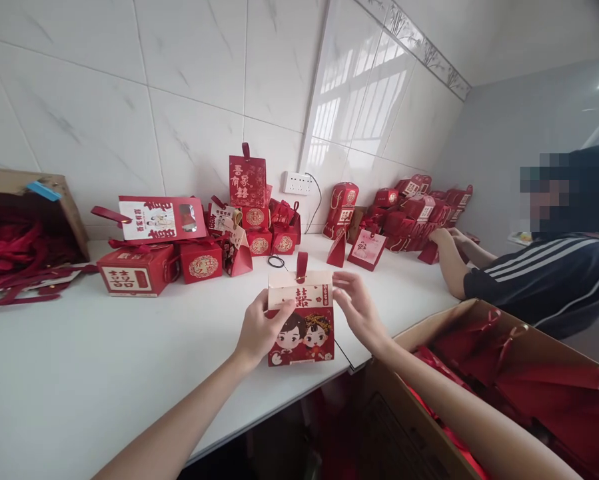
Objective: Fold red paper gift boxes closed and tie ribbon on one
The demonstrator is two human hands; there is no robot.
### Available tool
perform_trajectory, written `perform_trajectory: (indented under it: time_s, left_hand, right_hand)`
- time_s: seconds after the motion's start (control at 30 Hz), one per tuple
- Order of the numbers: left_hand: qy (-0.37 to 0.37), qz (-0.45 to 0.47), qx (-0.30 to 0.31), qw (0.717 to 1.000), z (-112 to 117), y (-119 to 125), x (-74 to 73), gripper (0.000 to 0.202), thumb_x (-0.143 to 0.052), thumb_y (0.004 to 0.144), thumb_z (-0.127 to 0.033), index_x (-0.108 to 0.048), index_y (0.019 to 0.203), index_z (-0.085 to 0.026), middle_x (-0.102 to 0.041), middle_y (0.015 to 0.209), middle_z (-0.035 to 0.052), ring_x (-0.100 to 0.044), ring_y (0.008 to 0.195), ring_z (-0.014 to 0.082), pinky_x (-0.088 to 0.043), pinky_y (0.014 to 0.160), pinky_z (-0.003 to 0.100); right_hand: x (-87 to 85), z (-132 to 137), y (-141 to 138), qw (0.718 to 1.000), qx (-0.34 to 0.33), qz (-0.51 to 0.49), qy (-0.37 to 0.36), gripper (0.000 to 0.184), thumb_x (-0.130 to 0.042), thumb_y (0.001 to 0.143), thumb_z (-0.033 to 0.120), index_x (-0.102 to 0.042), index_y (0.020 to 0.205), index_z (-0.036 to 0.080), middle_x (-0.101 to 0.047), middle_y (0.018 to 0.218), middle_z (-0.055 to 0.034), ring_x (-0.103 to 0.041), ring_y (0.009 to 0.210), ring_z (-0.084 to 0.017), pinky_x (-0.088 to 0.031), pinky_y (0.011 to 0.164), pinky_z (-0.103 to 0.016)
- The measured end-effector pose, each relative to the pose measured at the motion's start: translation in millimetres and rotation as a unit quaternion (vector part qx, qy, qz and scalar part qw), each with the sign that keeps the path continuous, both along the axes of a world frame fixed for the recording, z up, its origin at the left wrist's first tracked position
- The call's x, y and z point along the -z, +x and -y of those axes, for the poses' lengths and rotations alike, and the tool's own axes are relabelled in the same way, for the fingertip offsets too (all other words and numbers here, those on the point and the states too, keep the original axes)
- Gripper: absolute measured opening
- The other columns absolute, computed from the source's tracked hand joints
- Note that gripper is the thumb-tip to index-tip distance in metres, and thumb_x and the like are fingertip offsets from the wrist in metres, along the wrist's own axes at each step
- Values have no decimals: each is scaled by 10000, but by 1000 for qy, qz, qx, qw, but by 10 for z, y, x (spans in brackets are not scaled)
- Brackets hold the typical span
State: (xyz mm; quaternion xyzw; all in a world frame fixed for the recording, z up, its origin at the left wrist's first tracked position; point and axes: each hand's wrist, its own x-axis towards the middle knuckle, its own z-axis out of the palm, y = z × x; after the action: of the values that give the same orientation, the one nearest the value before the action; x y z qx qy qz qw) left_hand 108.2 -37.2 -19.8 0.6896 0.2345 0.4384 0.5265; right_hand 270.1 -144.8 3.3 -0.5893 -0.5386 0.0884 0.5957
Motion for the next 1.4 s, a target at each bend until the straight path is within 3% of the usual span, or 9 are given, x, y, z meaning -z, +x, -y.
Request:
perform_trajectory:
  time_s: [0.1, 0.2, 0.37, 0.5, 0.73, 0.9, 1.1, 1.23, 1.4]
  left_hand:
    - [10, -27, -4, 1000, 16, 8, 13, 352, -634, 727, -477, -629, 880, -159, -678, 816, 57, -618, 751, 209, -474, 654, 286]
    - [6, -43, 9, 999, 31, 13, 44, 365, -635, 728, -480, -615, 903, -160, -680, 842, 61, -624, 767, 213, -475, 669, 292]
    - [-25, -32, 43, 998, 33, 20, 92, 358, -636, 728, -477, -619, 895, -161, -692, 839, 62, -634, 772, 221, -483, 670, 293]
    - [-40, -22, 48, 998, 30, 30, 92, 374, -652, 714, -478, -630, 897, -152, -702, 844, 72, -640, 773, 231, -482, 650, 288]
    - [-35, -2, 60, 998, 32, 30, 66, 353, -652, 729, -458, -658, 904, -152, -724, 898, 73, -656, 845, 242, -495, 740, 308]
    - [-123, 95, 5, 988, -37, 53, 74, 412, -645, 726, -500, -662, 911, -132, -726, 931, 89, -667, 879, 265, -527, 738, 324]
    - [-217, 178, -79, 957, -74, 104, 72, 464, -549, 803, -504, -600, 1124, -172, -653, 1165, 91, -635, 1026, 259, -535, 840, 341]
    - [-157, 148, -34, 976, -31, 85, 90, 519, -544, 801, -525, -573, 1154, -146, -623, 1206, 107, -564, 1140, 264, -485, 936, 342]
    - [-58, -10, 115, 992, -60, 49, 167, 550, -509, 756, -626, -579, 1080, -188, -632, 1130, 92, -564, 1100, 273, -511, 850, 341]
  right_hand:
    - [-88, -74, -46, 979, 61, 165, 100, 131, -511, 883, 353, -533, 968, 256, -514, 1108, -91, -510, 1105, -219, -476, 913, -439]
    - [-123, -154, -80, 958, 55, 268, 89, 70, -519, 876, 273, -575, 901, 240, -526, 1056, -97, -525, 1089, -236, -483, 901, -438]
    - [-73, -205, -111, 966, 47, 248, 52, 92, -521, 874, 268, -586, 823, 228, -570, 929, -72, -601, 870, -200, -536, 718, -348]
    - [-86, -187, -118, 970, 44, 234, 48, 58, -539, 851, 269, -570, 827, 226, -594, 895, -58, -603, 830, -193, -522, 732, -343]
    - [-42, -161, -144, 999, 15, 17, -30, 303, -557, 820, 406, -417, 1032, 242, -572, 907, -35, -594, 743, -170, -521, 609, -308]
    - [54, 20, -50, 998, -22, -53, -35, 492, -494, 843, 530, -294, 1201, 258, -483, 1128, -91, -573, 991, -206, -504, 827, -411]
    - [208, 197, -115, 951, -175, -139, -213, 770, -638, 726, 582, -238, 1320, 299, -390, 1346, -147, -526, 1139, -266, -469, 906, -485]
    - [173, 147, -288, 928, -211, -232, -201, 765, -697, 670, 560, -305, 1275, 303, -483, 1302, -95, -537, 1131, -241, -479, 920, -462]
    - [10, 268, 146, 940, -87, -320, -82, 545, -742, 620, 472, -484, 1048, 255, -626, 1047, -18, -634, 852, -170, -557, 789, -380]
